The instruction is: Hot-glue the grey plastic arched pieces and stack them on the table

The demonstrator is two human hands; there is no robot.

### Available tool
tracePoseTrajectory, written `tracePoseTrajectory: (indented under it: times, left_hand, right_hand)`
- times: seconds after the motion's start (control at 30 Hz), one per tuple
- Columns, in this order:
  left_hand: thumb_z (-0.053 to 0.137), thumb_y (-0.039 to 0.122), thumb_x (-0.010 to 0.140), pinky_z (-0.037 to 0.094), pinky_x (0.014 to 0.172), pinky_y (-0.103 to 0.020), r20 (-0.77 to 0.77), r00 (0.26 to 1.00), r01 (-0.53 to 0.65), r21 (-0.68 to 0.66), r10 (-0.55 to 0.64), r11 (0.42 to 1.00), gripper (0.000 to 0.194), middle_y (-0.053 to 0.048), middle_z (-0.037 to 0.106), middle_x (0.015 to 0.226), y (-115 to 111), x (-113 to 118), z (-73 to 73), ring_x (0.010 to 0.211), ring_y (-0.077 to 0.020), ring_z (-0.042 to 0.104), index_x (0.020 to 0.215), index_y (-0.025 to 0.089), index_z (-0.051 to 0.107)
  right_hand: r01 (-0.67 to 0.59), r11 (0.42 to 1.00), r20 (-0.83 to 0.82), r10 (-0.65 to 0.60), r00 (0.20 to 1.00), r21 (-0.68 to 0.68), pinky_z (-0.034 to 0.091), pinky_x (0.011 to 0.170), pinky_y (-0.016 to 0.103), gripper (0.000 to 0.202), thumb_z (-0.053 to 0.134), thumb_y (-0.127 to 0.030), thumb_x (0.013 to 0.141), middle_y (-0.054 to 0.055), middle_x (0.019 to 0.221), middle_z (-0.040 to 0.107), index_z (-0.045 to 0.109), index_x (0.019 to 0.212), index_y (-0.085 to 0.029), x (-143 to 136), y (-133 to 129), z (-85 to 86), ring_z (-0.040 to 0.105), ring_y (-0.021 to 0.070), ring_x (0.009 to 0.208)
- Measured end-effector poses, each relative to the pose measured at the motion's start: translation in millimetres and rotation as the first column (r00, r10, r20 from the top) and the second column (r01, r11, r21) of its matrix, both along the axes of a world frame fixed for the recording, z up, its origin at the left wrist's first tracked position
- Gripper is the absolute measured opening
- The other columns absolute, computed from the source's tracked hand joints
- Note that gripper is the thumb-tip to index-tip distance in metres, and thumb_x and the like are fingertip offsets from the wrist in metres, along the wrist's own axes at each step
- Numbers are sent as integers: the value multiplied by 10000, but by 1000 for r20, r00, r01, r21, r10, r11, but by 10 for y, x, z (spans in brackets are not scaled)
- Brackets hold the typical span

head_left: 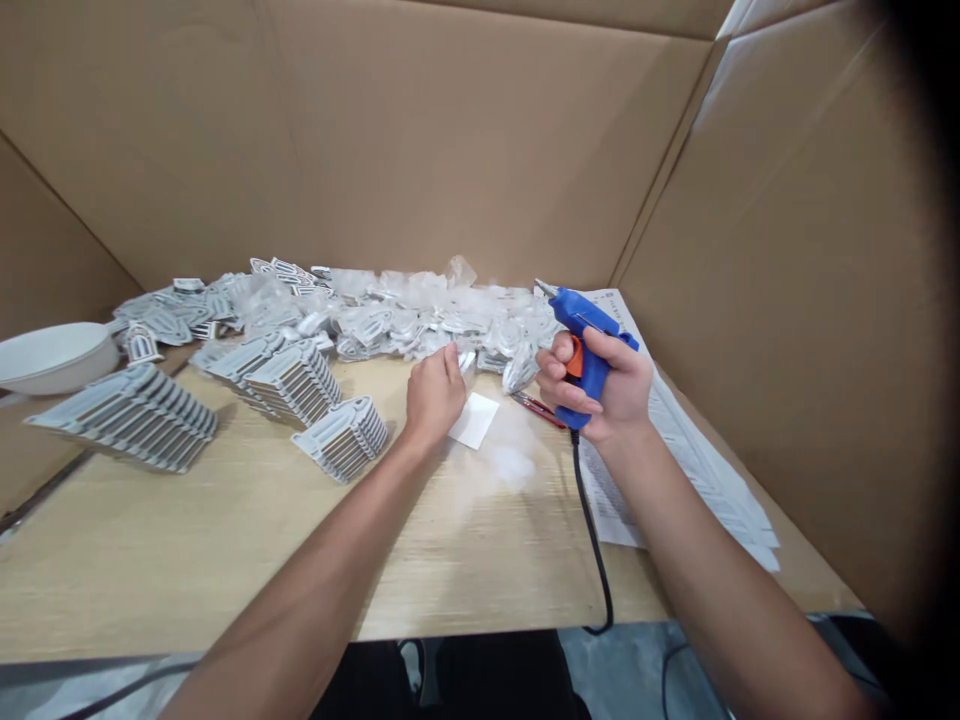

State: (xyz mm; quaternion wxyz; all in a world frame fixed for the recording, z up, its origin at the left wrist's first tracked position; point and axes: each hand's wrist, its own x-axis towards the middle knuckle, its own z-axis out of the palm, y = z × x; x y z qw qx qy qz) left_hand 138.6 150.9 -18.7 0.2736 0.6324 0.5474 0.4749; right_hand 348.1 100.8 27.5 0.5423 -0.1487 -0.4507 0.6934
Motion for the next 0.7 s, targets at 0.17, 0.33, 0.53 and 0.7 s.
tracePoseTrajectory:
  times: [0.17, 0.33, 0.53, 0.7]
  left_hand:
    - [437, 333, 1141, 508, 935, -404, -89, 995, -41, 80, 48, 996, 410, -143, 771, 855, 44, 21, -48, 925, -315, 747, 866, 202, 711]
    - [311, 475, 1191, 526, 1122, -454, -25, 999, -21, 215, 27, 976, 566, -188, 830, 1220, 78, 20, -8, 1214, -323, 756, 1162, 171, 789]
    - [319, 664, 1173, 532, 1161, -442, 216, 969, 39, 349, -121, 936, 657, -164, 810, 1308, 139, 68, 118, 1290, -289, 733, 1225, 181, 760]
    - [557, 469, 1151, 560, 757, -291, 255, 921, 198, 347, -295, 917, 289, -19, 722, 885, -620, -167, 644, 801, -173, 673, 1062, 245, 715]
  right_hand:
    - [-121, 989, -26, 124, 992, 81, 195, 322, 179, 287, 786, -429, 969, 47, 782, 763, 818, 873, -161, 44, 29, -65, 337, 26, 380]
    - [-119, 990, 8, 119, 993, 80, 157, 314, 186, 284, 779, -435, 966, 54, 784, 757, 803, 876, -167, 49, 18, -68, 334, 31, 388]
    - [-51, 997, 52, 48, 997, 61, 142, 298, 185, 287, 830, -447, 903, 37, 742, 726, 772, 827, -177, 44, -8, -19, 327, 31, 383]
    - [-29, 999, 33, 28, 999, 35, 136, 307, 187, 269, 860, -428, 871, 17, 746, 727, 784, 801, -180, 62, -27, 27, 288, 7, 357]
